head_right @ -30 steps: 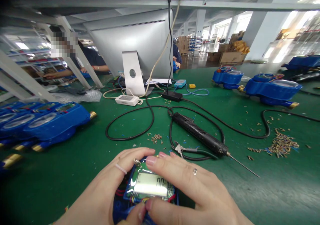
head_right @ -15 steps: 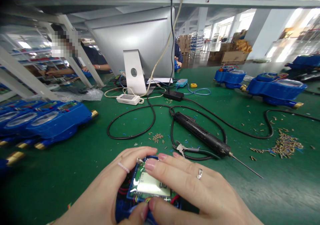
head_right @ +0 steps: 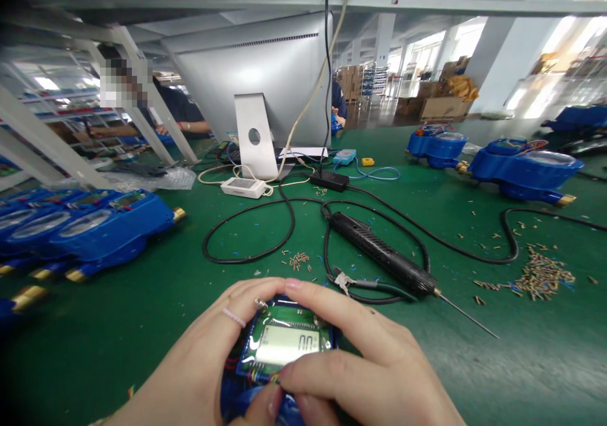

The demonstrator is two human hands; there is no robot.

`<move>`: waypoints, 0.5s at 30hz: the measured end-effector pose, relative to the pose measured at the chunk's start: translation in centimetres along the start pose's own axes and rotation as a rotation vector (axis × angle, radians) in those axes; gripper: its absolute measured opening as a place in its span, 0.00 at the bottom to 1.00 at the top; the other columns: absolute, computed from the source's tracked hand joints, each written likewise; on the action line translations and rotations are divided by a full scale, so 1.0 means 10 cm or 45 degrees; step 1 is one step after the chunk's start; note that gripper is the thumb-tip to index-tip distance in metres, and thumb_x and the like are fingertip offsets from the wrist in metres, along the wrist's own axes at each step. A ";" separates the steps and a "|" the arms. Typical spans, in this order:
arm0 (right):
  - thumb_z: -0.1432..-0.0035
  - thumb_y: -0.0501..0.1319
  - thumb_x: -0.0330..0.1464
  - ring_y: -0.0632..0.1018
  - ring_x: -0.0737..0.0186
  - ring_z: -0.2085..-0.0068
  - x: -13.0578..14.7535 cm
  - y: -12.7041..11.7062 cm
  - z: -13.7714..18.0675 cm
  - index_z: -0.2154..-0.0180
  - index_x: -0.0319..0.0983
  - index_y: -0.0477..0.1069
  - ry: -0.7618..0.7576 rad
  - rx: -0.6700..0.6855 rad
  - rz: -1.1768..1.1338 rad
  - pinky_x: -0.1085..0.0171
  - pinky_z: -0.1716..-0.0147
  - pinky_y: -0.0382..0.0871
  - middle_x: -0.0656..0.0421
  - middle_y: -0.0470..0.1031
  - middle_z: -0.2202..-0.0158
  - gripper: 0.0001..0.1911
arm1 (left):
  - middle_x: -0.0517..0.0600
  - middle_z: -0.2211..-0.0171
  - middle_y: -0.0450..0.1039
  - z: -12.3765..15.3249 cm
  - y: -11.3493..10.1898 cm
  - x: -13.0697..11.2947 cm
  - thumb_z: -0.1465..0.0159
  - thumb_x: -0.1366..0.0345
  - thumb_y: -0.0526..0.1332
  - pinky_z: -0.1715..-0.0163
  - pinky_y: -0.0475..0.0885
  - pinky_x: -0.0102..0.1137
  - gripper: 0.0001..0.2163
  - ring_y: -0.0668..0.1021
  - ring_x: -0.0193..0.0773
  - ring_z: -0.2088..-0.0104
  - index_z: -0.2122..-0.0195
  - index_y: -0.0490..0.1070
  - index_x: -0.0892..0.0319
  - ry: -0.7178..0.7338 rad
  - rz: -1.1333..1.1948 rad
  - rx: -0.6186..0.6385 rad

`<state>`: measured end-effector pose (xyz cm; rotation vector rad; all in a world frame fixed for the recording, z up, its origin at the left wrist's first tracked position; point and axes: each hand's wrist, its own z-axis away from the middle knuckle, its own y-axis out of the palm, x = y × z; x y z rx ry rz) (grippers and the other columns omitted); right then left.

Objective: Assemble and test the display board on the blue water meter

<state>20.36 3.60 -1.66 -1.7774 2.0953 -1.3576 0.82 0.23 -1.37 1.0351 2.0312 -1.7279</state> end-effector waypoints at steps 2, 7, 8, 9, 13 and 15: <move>0.49 0.61 0.26 0.72 0.66 0.45 0.02 0.02 0.00 0.65 0.48 0.75 0.101 -0.016 -0.047 0.75 0.49 0.67 0.67 0.66 0.42 0.12 | 0.54 0.46 0.67 0.00 0.00 -0.01 0.47 0.66 0.61 0.47 0.68 0.40 0.27 0.70 0.47 0.46 0.44 0.59 0.58 -0.008 -0.014 -0.009; 0.47 0.62 0.32 0.65 0.61 0.39 0.03 0.10 0.07 0.53 0.46 0.65 0.434 0.040 -0.088 0.68 0.46 0.65 0.58 0.58 0.37 0.18 | 0.53 0.47 0.68 0.00 0.03 -0.03 0.51 0.69 0.60 0.48 0.69 0.40 0.29 0.70 0.48 0.47 0.45 0.60 0.57 -0.041 0.041 -0.023; 0.47 0.61 0.32 0.64 0.61 0.39 0.04 0.12 0.07 0.50 0.46 0.62 0.484 0.063 -0.112 0.67 0.46 0.65 0.56 0.57 0.36 0.21 | 0.53 0.47 0.68 0.00 0.03 -0.03 0.52 0.70 0.60 0.48 0.69 0.40 0.30 0.70 0.48 0.47 0.45 0.60 0.57 -0.034 0.057 -0.026; 0.47 0.60 0.31 0.64 0.61 0.38 0.04 0.14 0.07 0.48 0.47 0.59 0.533 0.090 -0.138 0.65 0.45 0.65 0.56 0.56 0.36 0.24 | 0.53 0.47 0.68 -0.01 0.03 -0.03 0.53 0.71 0.59 0.48 0.69 0.41 0.30 0.70 0.48 0.47 0.45 0.60 0.57 -0.030 0.072 -0.027; 0.52 0.58 0.26 0.65 0.60 0.39 0.09 0.20 -0.01 0.49 0.51 0.60 0.702 0.131 -0.260 0.56 0.41 0.60 0.62 0.61 0.38 0.28 | 0.51 0.47 0.68 -0.03 0.01 -0.04 0.53 0.72 0.59 0.48 0.68 0.40 0.30 0.70 0.47 0.48 0.46 0.60 0.55 -0.045 0.123 0.023; 0.54 0.58 0.26 0.65 0.57 0.40 0.11 0.22 -0.06 0.50 0.51 0.62 0.829 0.131 -0.353 0.54 0.40 0.58 0.62 0.61 0.39 0.27 | 0.49 0.48 0.68 -0.05 0.00 -0.04 0.52 0.72 0.59 0.47 0.67 0.37 0.29 0.70 0.44 0.48 0.46 0.61 0.54 -0.071 0.149 0.038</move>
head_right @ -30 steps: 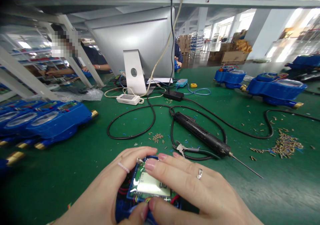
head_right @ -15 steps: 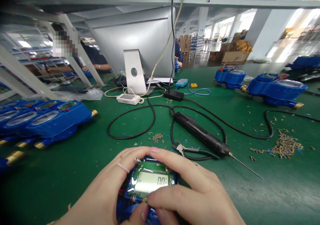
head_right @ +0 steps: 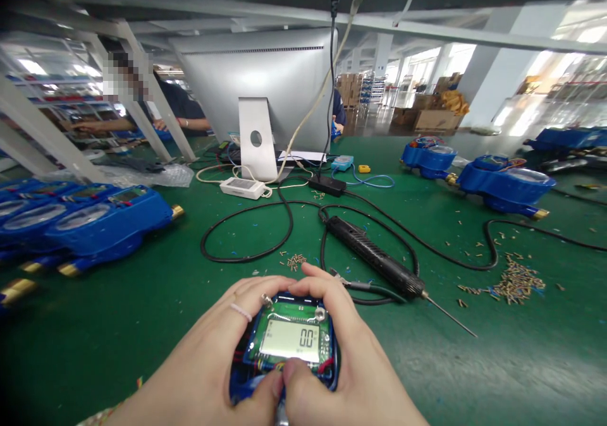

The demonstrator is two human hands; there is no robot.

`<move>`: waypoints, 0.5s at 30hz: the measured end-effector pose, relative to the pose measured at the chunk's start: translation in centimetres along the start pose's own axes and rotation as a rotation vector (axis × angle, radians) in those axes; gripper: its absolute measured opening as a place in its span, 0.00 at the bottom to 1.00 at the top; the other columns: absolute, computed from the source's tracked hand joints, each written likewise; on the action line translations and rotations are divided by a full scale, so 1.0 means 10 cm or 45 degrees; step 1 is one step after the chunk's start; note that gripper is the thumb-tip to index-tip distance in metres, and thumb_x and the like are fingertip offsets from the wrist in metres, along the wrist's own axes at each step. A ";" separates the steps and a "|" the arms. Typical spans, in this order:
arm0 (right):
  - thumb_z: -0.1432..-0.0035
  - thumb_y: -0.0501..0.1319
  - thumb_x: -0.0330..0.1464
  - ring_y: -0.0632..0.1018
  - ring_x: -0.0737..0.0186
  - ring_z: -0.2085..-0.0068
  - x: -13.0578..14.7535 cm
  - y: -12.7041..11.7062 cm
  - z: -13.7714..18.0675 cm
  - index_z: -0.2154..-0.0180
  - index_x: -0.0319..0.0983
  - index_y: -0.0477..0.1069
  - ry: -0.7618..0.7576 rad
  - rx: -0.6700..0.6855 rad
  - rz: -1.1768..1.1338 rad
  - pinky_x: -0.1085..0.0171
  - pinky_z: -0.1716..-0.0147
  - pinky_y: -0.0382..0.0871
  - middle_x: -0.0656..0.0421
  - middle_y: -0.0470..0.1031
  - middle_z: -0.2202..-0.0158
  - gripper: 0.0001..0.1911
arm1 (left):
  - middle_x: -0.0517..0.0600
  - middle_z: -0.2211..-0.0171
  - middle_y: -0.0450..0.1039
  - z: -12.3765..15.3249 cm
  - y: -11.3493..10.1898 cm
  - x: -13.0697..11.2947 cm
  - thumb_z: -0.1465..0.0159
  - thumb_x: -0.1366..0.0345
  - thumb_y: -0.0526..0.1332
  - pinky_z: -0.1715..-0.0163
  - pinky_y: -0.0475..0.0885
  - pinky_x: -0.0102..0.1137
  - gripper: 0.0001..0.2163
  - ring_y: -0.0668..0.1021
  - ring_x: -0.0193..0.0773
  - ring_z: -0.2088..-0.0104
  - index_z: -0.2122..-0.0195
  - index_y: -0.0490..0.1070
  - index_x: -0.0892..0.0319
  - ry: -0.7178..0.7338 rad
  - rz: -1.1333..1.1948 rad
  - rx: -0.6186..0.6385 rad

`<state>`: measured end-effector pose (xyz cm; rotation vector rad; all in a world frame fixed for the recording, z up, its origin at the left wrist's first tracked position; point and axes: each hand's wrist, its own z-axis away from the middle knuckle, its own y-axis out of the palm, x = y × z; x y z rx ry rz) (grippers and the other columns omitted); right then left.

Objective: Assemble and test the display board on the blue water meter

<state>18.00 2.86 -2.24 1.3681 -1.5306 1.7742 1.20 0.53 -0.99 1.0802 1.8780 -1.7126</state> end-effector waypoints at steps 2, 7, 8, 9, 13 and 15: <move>0.54 0.58 0.27 0.66 0.56 0.40 0.03 0.01 -0.02 0.52 0.51 0.64 0.119 0.013 -0.096 0.53 0.39 0.56 0.63 0.62 0.40 0.26 | 0.48 0.48 0.68 0.00 -0.01 0.01 0.51 0.72 0.59 0.46 0.65 0.35 0.29 0.69 0.43 0.48 0.47 0.61 0.54 -0.005 0.027 0.002; 0.53 0.59 0.31 0.65 0.58 0.41 0.10 -0.01 -0.03 0.53 0.51 0.64 0.186 0.073 -0.266 0.59 0.42 0.59 0.64 0.65 0.44 0.23 | 0.46 0.48 0.67 0.01 0.00 0.02 0.50 0.72 0.60 0.45 0.63 0.33 0.28 0.68 0.42 0.47 0.46 0.60 0.52 0.026 0.074 -0.016; 0.53 0.58 0.30 0.67 0.59 0.44 0.13 -0.01 -0.03 0.53 0.50 0.64 0.208 0.082 -0.300 0.62 0.45 0.63 0.64 0.67 0.47 0.23 | 0.46 0.48 0.67 0.01 -0.01 0.02 0.49 0.71 0.60 0.45 0.62 0.33 0.28 0.68 0.41 0.47 0.46 0.60 0.52 0.021 0.079 -0.019; 0.54 0.58 0.30 0.70 0.59 0.47 0.15 -0.01 -0.03 0.54 0.50 0.63 0.238 0.086 -0.335 0.63 0.49 0.66 0.64 0.68 0.50 0.23 | 0.47 0.47 0.67 0.01 -0.02 0.01 0.48 0.71 0.60 0.45 0.62 0.33 0.27 0.67 0.41 0.46 0.45 0.60 0.52 0.013 0.084 -0.016; 0.57 0.56 0.27 0.72 0.62 0.52 0.25 0.01 -0.04 0.55 0.47 0.62 0.328 0.097 -0.455 0.67 0.56 0.68 0.66 0.72 0.58 0.24 | 0.50 0.47 0.66 0.02 -0.07 -0.02 0.47 0.70 0.60 0.44 0.61 0.32 0.26 0.67 0.42 0.45 0.45 0.61 0.56 -0.018 0.120 0.042; 0.57 0.56 0.27 0.71 0.61 0.50 0.27 0.01 -0.04 0.55 0.47 0.62 0.331 0.105 -0.479 0.68 0.57 0.67 0.66 0.72 0.59 0.24 | 0.49 0.47 0.66 0.03 -0.08 -0.03 0.46 0.70 0.60 0.44 0.61 0.32 0.26 0.67 0.41 0.46 0.45 0.62 0.55 -0.023 0.155 0.054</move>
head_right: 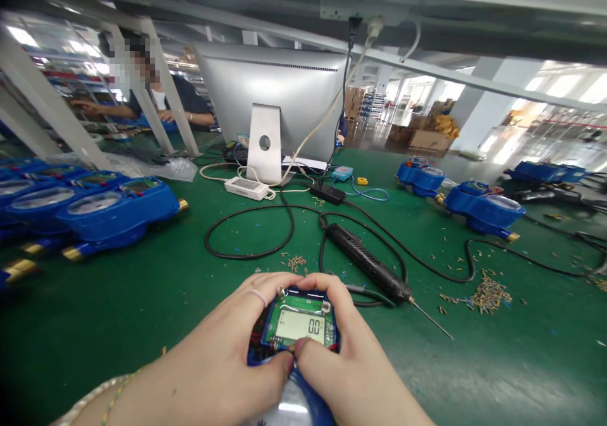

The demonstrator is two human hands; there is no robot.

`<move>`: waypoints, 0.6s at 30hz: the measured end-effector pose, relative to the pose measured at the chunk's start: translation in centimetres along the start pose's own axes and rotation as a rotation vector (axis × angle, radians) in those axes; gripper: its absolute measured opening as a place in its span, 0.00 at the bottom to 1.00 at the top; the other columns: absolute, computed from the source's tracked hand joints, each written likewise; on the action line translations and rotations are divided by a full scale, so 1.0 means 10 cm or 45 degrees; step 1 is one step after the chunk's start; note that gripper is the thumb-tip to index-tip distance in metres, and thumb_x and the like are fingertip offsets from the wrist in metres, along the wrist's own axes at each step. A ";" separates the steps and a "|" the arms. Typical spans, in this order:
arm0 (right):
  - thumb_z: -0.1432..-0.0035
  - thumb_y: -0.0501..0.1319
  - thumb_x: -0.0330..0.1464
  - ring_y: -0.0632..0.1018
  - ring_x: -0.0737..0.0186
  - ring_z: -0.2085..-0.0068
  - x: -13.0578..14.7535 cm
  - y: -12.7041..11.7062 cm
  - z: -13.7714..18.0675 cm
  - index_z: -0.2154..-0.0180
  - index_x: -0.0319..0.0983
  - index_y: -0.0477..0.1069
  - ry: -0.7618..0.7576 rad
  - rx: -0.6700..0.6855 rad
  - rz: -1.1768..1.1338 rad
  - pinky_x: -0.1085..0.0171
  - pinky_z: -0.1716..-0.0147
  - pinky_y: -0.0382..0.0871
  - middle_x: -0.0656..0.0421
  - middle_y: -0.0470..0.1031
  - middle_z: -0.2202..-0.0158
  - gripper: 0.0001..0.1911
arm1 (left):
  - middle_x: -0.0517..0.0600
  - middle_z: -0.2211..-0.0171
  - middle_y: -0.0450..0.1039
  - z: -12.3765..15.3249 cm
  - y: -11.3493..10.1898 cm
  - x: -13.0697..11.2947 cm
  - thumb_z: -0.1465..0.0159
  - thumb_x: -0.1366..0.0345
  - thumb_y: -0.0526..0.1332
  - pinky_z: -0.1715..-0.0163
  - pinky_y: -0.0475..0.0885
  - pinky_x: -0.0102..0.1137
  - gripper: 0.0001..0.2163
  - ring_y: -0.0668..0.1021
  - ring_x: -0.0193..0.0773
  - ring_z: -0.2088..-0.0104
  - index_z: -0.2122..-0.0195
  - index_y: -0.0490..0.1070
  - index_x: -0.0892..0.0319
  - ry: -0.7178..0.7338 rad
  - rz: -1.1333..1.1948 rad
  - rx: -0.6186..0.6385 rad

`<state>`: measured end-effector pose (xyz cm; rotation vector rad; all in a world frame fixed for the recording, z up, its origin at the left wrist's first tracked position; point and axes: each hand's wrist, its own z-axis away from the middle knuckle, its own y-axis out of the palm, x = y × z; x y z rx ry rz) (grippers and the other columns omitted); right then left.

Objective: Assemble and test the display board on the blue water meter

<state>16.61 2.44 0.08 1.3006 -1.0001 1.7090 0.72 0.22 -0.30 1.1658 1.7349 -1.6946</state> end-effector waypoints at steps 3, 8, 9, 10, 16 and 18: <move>0.56 0.56 0.28 0.70 0.61 0.49 0.00 0.01 0.00 0.54 0.47 0.61 -0.014 0.002 -0.001 0.68 0.58 0.67 0.65 0.72 0.59 0.24 | 0.48 0.49 0.68 0.00 0.01 0.01 0.46 0.69 0.60 0.46 0.63 0.35 0.23 0.68 0.42 0.47 0.47 0.63 0.53 -0.007 0.041 -0.026; 0.53 0.57 0.29 0.71 0.62 0.52 0.02 0.01 0.02 0.54 0.48 0.62 0.027 0.026 -0.039 0.68 0.58 0.66 0.66 0.71 0.59 0.22 | 0.46 0.52 0.69 -0.02 0.03 0.03 0.47 0.70 0.62 0.49 0.65 0.35 0.22 0.70 0.41 0.50 0.51 0.64 0.50 -0.017 0.031 -0.081; 0.53 0.57 0.29 0.71 0.63 0.53 0.02 0.00 0.03 0.54 0.48 0.63 0.030 0.037 -0.047 0.68 0.57 0.65 0.67 0.71 0.59 0.22 | 0.45 0.52 0.69 -0.02 0.03 0.04 0.47 0.70 0.62 0.49 0.65 0.34 0.22 0.69 0.41 0.50 0.51 0.63 0.50 -0.015 0.027 -0.085; 0.53 0.57 0.28 0.71 0.63 0.53 0.03 0.00 0.04 0.54 0.48 0.63 0.030 0.048 -0.055 0.68 0.56 0.64 0.67 0.70 0.58 0.22 | 0.45 0.52 0.69 -0.02 0.03 0.04 0.47 0.71 0.62 0.49 0.65 0.34 0.23 0.69 0.40 0.50 0.50 0.63 0.50 -0.013 0.024 -0.086; 0.53 0.57 0.28 0.71 0.62 0.53 0.04 -0.03 0.02 0.55 0.48 0.63 0.043 0.079 -0.079 0.66 0.54 0.61 0.68 0.70 0.58 0.21 | 0.45 0.52 0.69 -0.01 0.04 0.03 0.48 0.71 0.61 0.49 0.65 0.34 0.22 0.69 0.40 0.50 0.51 0.64 0.51 -0.030 0.027 -0.070; 0.54 0.57 0.28 0.71 0.62 0.55 0.04 -0.02 0.01 0.55 0.48 0.63 0.043 0.054 -0.073 0.67 0.55 0.62 0.68 0.70 0.59 0.21 | 0.46 0.53 0.69 0.00 0.04 0.03 0.48 0.71 0.60 0.49 0.65 0.35 0.20 0.69 0.40 0.51 0.53 0.64 0.52 -0.022 0.023 -0.073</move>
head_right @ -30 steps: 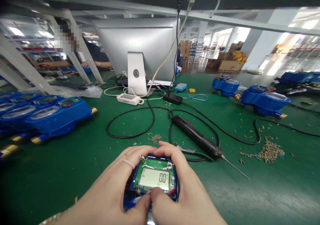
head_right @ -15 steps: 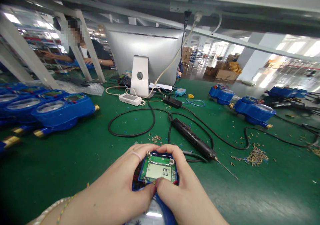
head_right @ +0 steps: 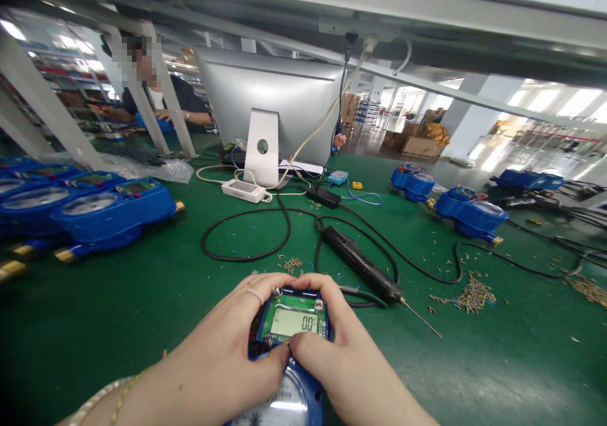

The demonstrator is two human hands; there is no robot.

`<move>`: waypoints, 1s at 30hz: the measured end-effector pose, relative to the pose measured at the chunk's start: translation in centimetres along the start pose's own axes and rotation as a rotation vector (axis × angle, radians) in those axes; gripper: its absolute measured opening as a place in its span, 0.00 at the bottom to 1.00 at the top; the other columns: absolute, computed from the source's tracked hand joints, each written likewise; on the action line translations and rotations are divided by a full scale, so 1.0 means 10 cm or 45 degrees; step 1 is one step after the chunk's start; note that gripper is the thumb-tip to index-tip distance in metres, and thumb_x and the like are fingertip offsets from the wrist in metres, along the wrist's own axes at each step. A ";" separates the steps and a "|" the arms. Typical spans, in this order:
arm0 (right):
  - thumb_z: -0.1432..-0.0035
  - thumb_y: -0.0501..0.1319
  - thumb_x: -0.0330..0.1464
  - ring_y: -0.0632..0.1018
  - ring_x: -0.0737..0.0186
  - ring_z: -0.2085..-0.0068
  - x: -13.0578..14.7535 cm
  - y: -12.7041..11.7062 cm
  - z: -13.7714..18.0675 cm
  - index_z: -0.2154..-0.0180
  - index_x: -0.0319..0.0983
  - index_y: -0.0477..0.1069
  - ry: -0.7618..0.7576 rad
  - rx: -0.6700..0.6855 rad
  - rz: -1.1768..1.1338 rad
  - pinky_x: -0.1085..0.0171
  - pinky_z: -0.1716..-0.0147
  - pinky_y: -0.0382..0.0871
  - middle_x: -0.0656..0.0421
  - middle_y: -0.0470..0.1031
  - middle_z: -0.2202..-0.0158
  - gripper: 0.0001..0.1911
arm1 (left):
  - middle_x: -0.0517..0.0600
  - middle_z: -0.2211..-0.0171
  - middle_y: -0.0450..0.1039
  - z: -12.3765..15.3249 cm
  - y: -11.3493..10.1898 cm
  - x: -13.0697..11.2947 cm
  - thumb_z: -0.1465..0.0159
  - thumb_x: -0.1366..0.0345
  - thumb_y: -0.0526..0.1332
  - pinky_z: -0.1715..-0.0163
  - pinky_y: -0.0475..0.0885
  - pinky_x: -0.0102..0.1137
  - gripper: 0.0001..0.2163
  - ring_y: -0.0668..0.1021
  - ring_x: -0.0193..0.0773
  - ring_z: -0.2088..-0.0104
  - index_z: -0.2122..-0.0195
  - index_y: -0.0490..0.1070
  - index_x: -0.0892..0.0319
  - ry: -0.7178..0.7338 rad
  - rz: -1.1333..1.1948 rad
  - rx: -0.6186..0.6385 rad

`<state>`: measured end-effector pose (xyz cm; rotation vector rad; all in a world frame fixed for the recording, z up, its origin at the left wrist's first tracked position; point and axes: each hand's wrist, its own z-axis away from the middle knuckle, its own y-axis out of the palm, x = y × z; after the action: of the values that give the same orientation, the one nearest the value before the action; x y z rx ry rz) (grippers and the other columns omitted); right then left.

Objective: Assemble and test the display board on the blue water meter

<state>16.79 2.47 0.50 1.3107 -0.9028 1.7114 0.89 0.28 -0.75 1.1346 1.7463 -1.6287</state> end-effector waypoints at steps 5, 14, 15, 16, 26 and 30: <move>0.55 0.57 0.26 0.72 0.64 0.57 0.00 0.04 0.01 0.56 0.47 0.62 0.009 -0.036 -0.005 0.69 0.59 0.64 0.68 0.70 0.62 0.22 | 0.46 0.51 0.68 0.01 -0.01 0.00 0.48 0.71 0.60 0.48 0.65 0.36 0.21 0.69 0.41 0.50 0.53 0.64 0.51 -0.017 -0.005 0.023; 0.52 0.59 0.30 0.68 0.60 0.46 -0.10 0.02 0.03 0.54 0.49 0.64 -0.077 -0.094 0.039 0.63 0.49 0.63 0.64 0.66 0.47 0.21 | 0.51 0.49 0.68 -0.01 -0.03 -0.04 0.48 0.69 0.61 0.45 0.63 0.38 0.25 0.69 0.44 0.46 0.48 0.64 0.54 -0.099 0.028 0.017; 0.50 0.61 0.32 0.64 0.58 0.41 -0.15 0.00 0.06 0.54 0.50 0.64 -0.121 -0.114 0.049 0.61 0.45 0.60 0.63 0.61 0.42 0.20 | 0.51 0.49 0.68 -0.01 -0.03 -0.03 0.48 0.69 0.61 0.45 0.63 0.38 0.25 0.69 0.45 0.47 0.48 0.64 0.54 -0.087 0.030 0.008; 0.49 0.62 0.35 0.61 0.56 0.38 -0.21 -0.02 0.08 0.54 0.50 0.65 -0.170 -0.146 0.074 0.58 0.42 0.57 0.63 0.56 0.38 0.18 | 0.51 0.49 0.67 0.00 -0.02 -0.02 0.48 0.69 0.61 0.45 0.63 0.39 0.25 0.69 0.45 0.47 0.48 0.64 0.54 -0.077 0.030 0.005; 0.39 0.56 0.33 0.59 0.58 0.36 -0.32 -0.08 0.24 0.60 0.55 0.74 -0.543 -0.243 0.717 0.58 0.40 0.59 0.69 0.52 0.35 0.11 | 0.52 0.49 0.68 0.00 -0.04 0.01 0.48 0.69 0.60 0.47 0.65 0.39 0.25 0.70 0.46 0.48 0.47 0.63 0.54 -0.085 0.008 0.023; 0.38 0.55 0.33 0.60 0.56 0.37 -0.29 -0.10 0.23 0.60 0.54 0.74 -0.570 -0.234 0.851 0.54 0.40 0.58 0.67 0.56 0.37 0.11 | 0.50 0.48 0.67 0.01 -0.06 0.01 0.47 0.70 0.60 0.46 0.64 0.39 0.25 0.69 0.44 0.47 0.47 0.63 0.52 -0.068 0.043 0.053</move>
<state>19.14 0.44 -1.74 1.3797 -1.8786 1.7661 0.31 0.27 -0.45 1.1229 1.6580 -1.6676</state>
